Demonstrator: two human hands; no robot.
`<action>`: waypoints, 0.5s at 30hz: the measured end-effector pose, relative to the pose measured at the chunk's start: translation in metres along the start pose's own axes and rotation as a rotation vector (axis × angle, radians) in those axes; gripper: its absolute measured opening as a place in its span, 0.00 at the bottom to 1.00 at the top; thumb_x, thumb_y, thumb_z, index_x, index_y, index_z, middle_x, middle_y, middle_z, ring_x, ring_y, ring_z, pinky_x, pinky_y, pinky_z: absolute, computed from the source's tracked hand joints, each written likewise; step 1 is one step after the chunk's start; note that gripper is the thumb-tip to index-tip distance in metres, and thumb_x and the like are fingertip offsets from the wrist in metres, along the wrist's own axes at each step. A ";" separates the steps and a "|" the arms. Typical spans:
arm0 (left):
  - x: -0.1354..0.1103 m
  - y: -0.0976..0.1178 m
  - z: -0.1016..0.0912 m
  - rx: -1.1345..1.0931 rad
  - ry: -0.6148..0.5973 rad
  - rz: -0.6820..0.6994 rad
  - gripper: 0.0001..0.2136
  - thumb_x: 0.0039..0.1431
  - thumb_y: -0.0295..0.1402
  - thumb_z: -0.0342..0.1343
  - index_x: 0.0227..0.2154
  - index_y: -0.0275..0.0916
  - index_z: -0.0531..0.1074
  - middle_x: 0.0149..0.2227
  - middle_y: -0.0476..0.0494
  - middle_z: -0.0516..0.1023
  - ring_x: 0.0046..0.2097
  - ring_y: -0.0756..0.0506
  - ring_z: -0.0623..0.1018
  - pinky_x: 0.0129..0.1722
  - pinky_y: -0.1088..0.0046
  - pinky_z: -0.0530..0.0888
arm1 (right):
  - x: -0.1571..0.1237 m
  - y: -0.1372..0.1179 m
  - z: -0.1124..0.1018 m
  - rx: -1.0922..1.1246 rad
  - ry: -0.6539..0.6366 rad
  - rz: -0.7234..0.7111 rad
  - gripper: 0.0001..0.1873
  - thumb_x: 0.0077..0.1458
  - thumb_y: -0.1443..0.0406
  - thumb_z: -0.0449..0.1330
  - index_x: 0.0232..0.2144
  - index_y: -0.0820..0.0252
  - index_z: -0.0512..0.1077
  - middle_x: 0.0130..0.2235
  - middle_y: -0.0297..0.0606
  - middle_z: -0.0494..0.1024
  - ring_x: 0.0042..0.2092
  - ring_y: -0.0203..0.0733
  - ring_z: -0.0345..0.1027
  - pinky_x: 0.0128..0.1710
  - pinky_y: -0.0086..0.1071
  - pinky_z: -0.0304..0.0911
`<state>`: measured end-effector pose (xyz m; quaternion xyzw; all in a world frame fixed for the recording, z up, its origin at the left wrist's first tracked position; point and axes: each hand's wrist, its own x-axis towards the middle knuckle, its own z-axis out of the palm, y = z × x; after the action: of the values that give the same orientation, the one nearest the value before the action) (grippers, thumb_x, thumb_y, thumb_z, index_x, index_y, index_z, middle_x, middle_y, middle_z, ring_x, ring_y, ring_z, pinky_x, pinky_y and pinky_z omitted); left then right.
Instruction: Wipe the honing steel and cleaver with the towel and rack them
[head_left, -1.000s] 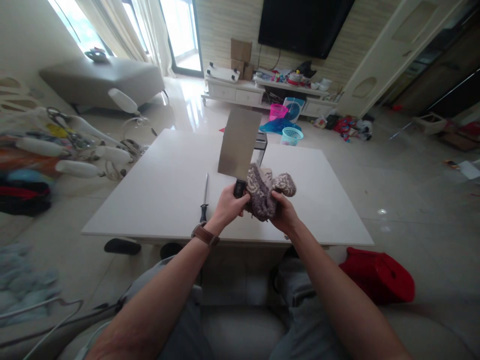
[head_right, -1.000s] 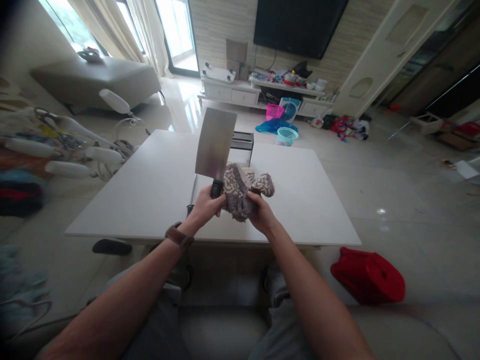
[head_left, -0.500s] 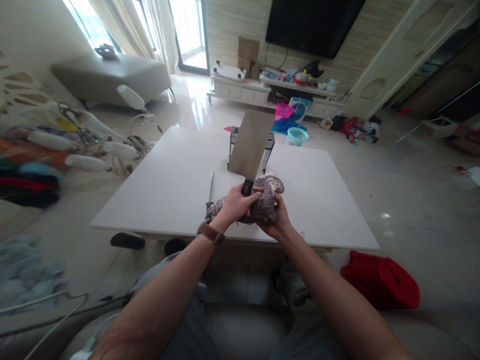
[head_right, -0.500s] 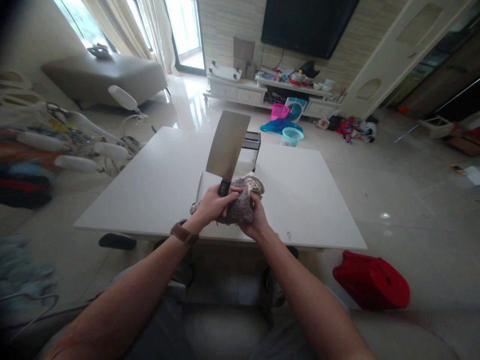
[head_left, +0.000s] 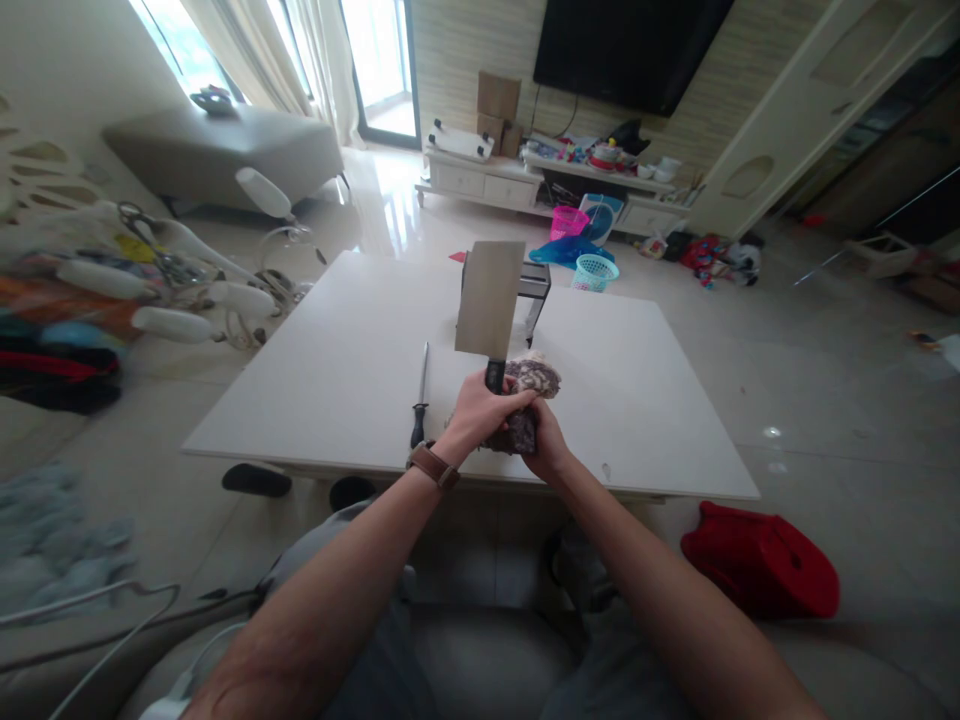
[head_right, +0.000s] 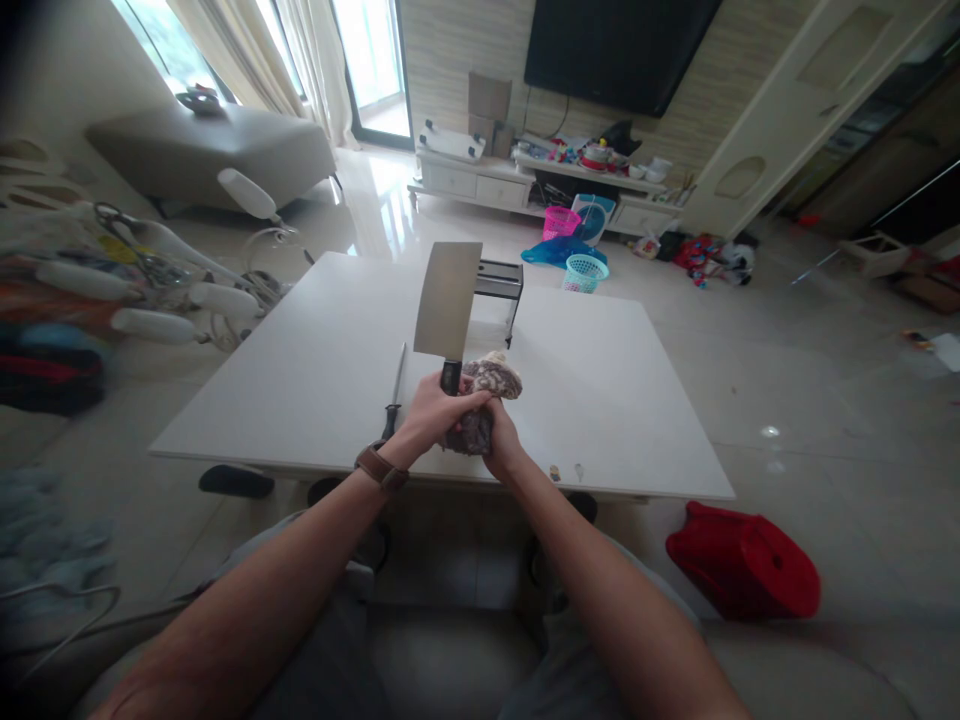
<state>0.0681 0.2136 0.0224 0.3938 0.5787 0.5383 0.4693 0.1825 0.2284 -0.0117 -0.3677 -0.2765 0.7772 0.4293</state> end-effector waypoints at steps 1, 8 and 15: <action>0.000 -0.001 0.002 0.007 0.015 0.012 0.17 0.45 0.37 0.74 0.33 0.35 0.74 0.24 0.54 0.73 0.17 0.55 0.69 0.13 0.79 0.65 | 0.001 0.002 0.000 0.004 0.002 0.010 0.11 0.55 0.56 0.61 0.33 0.57 0.77 0.24 0.33 0.81 0.32 0.45 0.79 0.35 0.35 0.77; 0.005 0.000 0.008 -0.010 0.208 0.071 0.12 0.48 0.31 0.68 0.27 0.38 0.67 0.21 0.56 0.71 0.15 0.54 0.70 0.14 0.80 0.63 | 0.004 -0.003 -0.005 0.101 0.028 0.016 0.15 0.55 0.57 0.57 0.37 0.59 0.79 0.26 0.34 0.83 0.33 0.46 0.79 0.35 0.36 0.77; 0.003 0.006 0.003 -0.048 0.172 0.032 0.14 0.50 0.37 0.69 0.27 0.38 0.69 0.17 0.57 0.69 0.16 0.54 0.69 0.17 0.80 0.62 | -0.003 -0.004 0.002 0.057 -0.114 -0.047 0.10 0.53 0.56 0.61 0.30 0.56 0.75 0.26 0.33 0.80 0.35 0.46 0.78 0.36 0.36 0.76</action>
<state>0.0703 0.2175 0.0278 0.3436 0.5974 0.5915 0.4186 0.1837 0.2275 -0.0071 -0.3038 -0.2867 0.7941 0.4415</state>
